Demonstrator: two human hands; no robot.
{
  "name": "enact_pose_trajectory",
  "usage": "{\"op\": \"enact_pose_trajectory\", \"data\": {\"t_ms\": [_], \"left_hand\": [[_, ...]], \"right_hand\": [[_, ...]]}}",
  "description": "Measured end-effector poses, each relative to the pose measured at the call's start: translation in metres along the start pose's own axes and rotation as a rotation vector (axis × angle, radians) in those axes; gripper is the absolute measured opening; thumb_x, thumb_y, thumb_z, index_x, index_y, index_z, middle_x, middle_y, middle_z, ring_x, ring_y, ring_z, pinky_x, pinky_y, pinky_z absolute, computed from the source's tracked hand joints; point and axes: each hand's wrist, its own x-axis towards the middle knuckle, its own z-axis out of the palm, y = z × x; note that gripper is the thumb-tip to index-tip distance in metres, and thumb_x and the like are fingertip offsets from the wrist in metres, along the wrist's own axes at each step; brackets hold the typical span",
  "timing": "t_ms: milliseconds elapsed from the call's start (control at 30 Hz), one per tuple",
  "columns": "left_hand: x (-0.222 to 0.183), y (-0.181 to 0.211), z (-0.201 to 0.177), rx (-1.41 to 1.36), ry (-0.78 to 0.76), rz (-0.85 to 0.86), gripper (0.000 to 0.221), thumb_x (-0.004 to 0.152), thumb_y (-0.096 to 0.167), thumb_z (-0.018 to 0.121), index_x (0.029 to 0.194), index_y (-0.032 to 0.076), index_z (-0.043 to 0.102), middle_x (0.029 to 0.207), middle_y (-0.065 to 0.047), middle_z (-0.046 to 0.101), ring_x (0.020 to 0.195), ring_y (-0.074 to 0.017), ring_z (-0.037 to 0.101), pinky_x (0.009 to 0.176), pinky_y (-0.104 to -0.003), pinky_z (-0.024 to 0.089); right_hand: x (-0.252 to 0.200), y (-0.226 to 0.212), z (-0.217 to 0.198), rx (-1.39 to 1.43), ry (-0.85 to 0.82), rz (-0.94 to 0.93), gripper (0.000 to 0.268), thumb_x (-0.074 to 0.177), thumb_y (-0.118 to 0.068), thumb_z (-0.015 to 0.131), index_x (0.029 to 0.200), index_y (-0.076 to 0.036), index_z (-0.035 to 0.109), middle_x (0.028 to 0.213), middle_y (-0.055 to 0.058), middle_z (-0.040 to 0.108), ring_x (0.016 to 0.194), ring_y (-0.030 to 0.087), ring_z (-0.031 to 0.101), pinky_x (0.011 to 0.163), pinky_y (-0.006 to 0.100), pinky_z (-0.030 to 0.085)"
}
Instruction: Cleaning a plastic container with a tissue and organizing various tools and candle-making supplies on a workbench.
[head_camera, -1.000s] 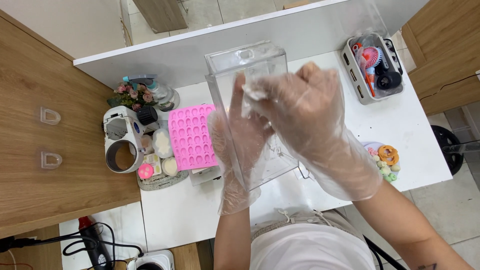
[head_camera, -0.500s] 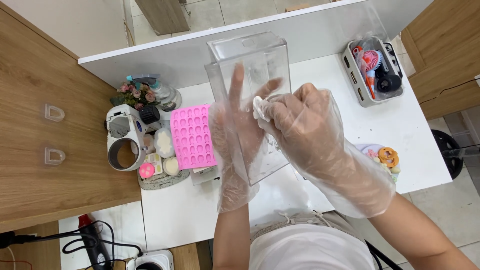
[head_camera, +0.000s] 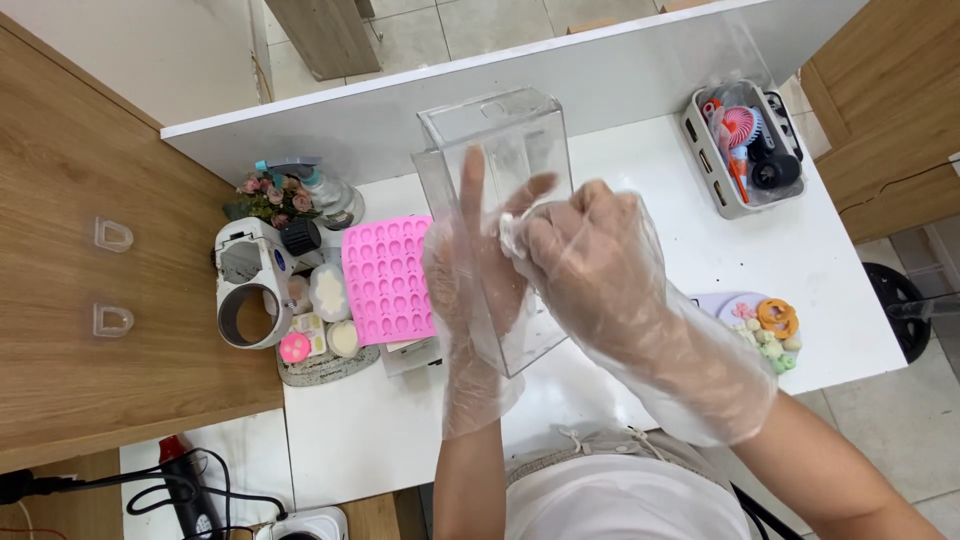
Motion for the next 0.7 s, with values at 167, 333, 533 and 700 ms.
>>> {"op": "enact_pose_trajectory", "data": {"t_ms": [167, 333, 533, 700], "left_hand": [[-0.001, 0.01, 0.032, -0.121, 0.171, -0.171, 0.082, 0.093, 0.051, 0.056, 0.164, 0.03, 0.02, 0.147, -0.027, 0.041, 0.124, -0.0346, 0.059, 0.098, -0.047, 0.063], [-0.002, 0.003, 0.01, -0.187, 0.006, -0.103, 0.075, 0.101, 0.051, 0.053, 0.164, 0.029, 0.02, 0.146, -0.029, 0.044, 0.123, -0.0383, 0.059, 0.1, -0.049, 0.06], [-0.005, -0.007, -0.005, -0.406, -0.012, -0.153, 0.069, 0.112, 0.034, 0.05, 0.173, 0.024, 0.019, 0.148, -0.032, 0.044, 0.125, -0.0338, 0.055, 0.112, -0.039, 0.054], [-0.005, -0.014, -0.021, -0.045, 0.083, -0.159, 0.071, 0.111, 0.036, 0.05, 0.175, 0.03, 0.02, 0.147, -0.025, 0.042, 0.118, -0.0281, 0.05, 0.098, -0.041, 0.052]], "right_hand": [[0.023, 0.023, 0.007, -0.15, -0.011, 0.032, 0.021, 0.093, -0.019, 0.083, 0.093, -0.007, 0.066, 0.079, 0.005, 0.061, 0.082, 0.024, 0.052, 0.072, 0.041, 0.039], [-0.019, -0.006, 0.013, -0.112, -0.035, -0.033, 0.016, 0.092, -0.015, 0.079, 0.102, -0.008, 0.069, 0.081, 0.003, 0.062, 0.082, 0.02, 0.052, 0.071, 0.038, 0.04], [0.009, 0.013, 0.005, -0.045, 0.011, 0.052, 0.021, 0.091, -0.019, 0.085, 0.088, -0.01, 0.067, 0.085, 0.002, 0.069, 0.068, 0.017, 0.047, 0.061, 0.035, 0.039], [0.02, 0.011, -0.004, -0.085, 0.016, 0.01, 0.024, 0.087, -0.02, 0.084, 0.087, -0.011, 0.062, 0.078, 0.001, 0.061, 0.08, 0.023, 0.05, 0.069, 0.041, 0.04]]}}
